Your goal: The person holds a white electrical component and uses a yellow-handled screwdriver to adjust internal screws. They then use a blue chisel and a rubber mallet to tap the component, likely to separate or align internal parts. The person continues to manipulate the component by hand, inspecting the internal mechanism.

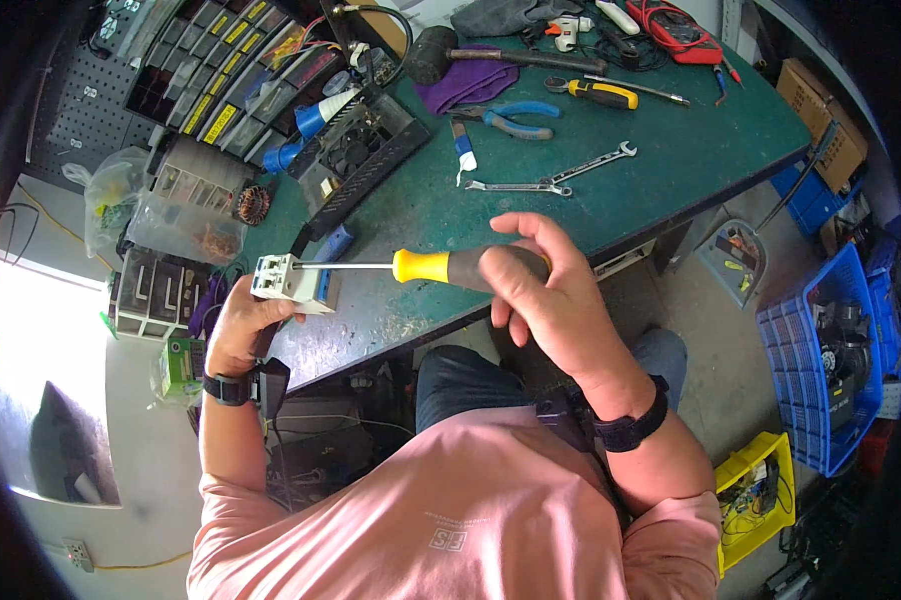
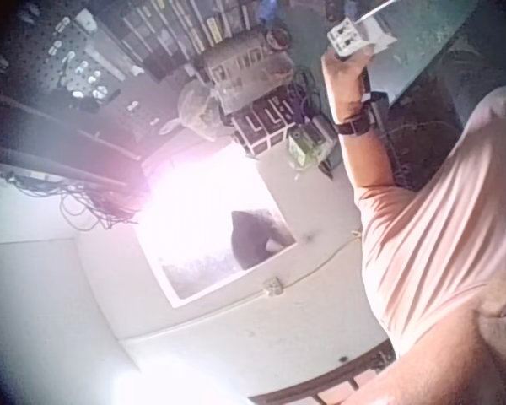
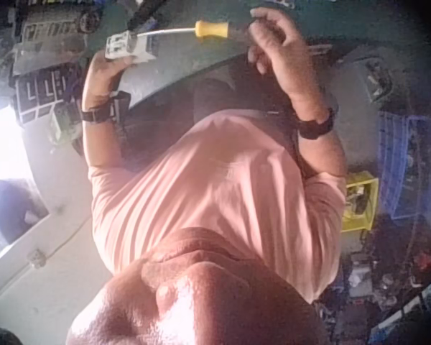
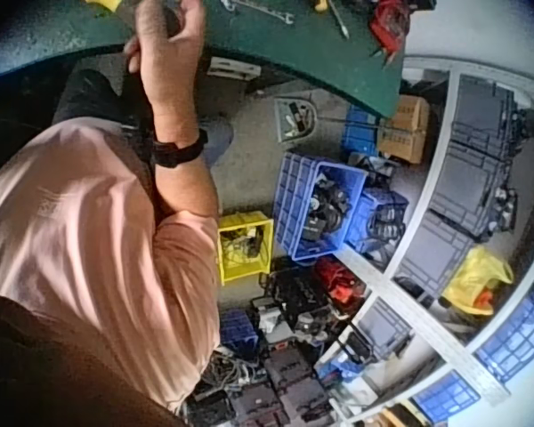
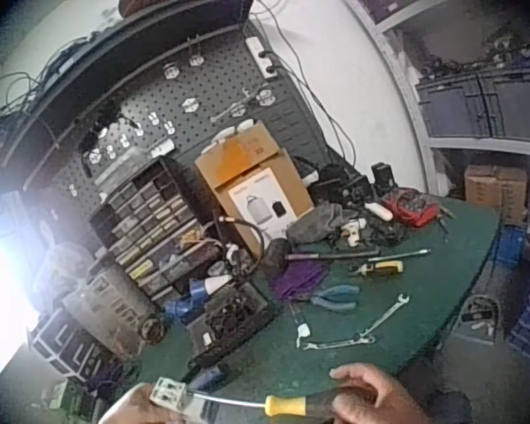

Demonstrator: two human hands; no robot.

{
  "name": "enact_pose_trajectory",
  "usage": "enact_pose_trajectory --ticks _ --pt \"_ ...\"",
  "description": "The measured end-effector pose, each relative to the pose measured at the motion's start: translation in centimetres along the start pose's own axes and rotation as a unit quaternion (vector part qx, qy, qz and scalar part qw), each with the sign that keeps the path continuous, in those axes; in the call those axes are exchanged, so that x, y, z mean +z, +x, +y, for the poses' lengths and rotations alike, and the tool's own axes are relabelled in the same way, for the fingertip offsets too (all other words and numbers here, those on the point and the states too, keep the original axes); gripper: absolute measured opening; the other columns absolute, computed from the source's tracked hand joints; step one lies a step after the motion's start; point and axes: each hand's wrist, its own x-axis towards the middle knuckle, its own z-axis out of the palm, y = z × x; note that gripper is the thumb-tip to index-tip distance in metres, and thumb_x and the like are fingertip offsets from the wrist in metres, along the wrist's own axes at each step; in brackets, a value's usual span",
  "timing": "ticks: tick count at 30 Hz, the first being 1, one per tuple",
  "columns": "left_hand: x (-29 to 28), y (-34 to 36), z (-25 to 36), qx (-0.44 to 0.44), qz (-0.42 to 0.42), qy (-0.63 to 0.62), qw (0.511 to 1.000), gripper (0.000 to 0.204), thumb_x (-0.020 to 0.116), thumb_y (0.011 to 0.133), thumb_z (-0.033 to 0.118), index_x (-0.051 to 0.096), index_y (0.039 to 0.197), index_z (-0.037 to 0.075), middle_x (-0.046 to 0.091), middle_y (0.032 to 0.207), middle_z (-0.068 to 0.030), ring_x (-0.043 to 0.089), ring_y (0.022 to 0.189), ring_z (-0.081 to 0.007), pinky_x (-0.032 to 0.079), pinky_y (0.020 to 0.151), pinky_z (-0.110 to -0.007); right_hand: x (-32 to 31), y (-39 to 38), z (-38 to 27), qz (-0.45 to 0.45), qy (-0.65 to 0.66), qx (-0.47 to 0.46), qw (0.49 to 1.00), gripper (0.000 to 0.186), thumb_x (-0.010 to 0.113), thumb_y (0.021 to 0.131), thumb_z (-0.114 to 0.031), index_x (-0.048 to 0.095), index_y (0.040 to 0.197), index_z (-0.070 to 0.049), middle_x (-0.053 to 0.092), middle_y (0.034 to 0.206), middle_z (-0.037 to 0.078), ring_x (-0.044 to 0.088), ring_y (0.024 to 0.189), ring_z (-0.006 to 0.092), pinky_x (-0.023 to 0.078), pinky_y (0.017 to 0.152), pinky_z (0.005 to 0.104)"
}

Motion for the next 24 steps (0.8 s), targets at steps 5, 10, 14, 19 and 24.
enact_pose_trajectory --ticks 5,10,14,19,24 --pt "-0.2 -0.1 -0.2 -0.001 -0.011 0.004 1.0 0.043 0.082 0.075 0.02 0.063 0.104 -0.005 0.068 0.093 -0.008 0.062 0.079 -0.0148 0.05 0.072 -0.028 -0.7 0.0 0.0 -0.029 -0.066 0.024 0.997 0.037 0.059 0.096 -0.03 0.052 0.121 -0.003 0.059 0.082 0.006 0.049 0.049 0.0049 0.039 0.043 0.0194" --pt "0.1 -0.1 0.0 0.002 -0.003 -0.015 1.0 0.042 0.081 0.077 0.02 0.063 0.105 -0.006 0.068 0.093 -0.0089 0.062 0.08 -0.016 0.051 0.073 -0.03 -0.3 0.8 1.4 -0.005 -0.114 -0.162 0.98 0.034 0.062 0.095 -0.024 0.052 0.12 -0.003 0.059 0.075 0.004 0.051 0.054 0.0044 0.04 0.047 0.0187" --pt "-0.1 0.0 0.1 -0.001 0.006 -0.012 1.0 0.043 0.081 0.077 0.022 0.063 0.104 -0.006 0.068 0.094 -0.0101 0.063 0.08 -0.0171 0.05 0.074 -0.03 0.1 0.0 -0.6 -0.02 -0.04 0.007 0.999 0.028 0.064 0.094 -0.017 0.055 0.116 -0.002 0.058 0.078 0.004 0.053 0.062 0.0042 0.043 0.053 0.0183" --pt "-0.2 -0.1 0.5 -0.01 -0.021 -0.003 1.0 0.045 0.081 0.076 0.023 0.063 0.105 -0.006 0.068 0.095 -0.0111 0.063 0.081 -0.0178 0.05 0.074 -0.03 0.6 0.1 0.7 -0.012 -0.066 -0.198 0.978 0.035 0.068 0.09 -0.01 0.053 0.121 -0.003 0.057 0.097 0.002 0.055 0.085 0.0053 0.046 0.073 0.0181" --pt "0.1 -0.1 0.0 -0.005 -0.015 -0.022 1.0 0.045 0.081 0.076 0.022 0.062 0.106 -0.006 0.068 0.095 -0.0114 0.063 0.081 -0.0179 0.05 0.074 -0.03 -0.1 0.5 -1.2 -0.008 0.031 0.034 0.999 0.04 0.064 0.095 -0.027 0.051 0.123 -0.001 0.059 0.082 0.004 0.055 0.061 0.0053 0.044 0.054 0.0174"
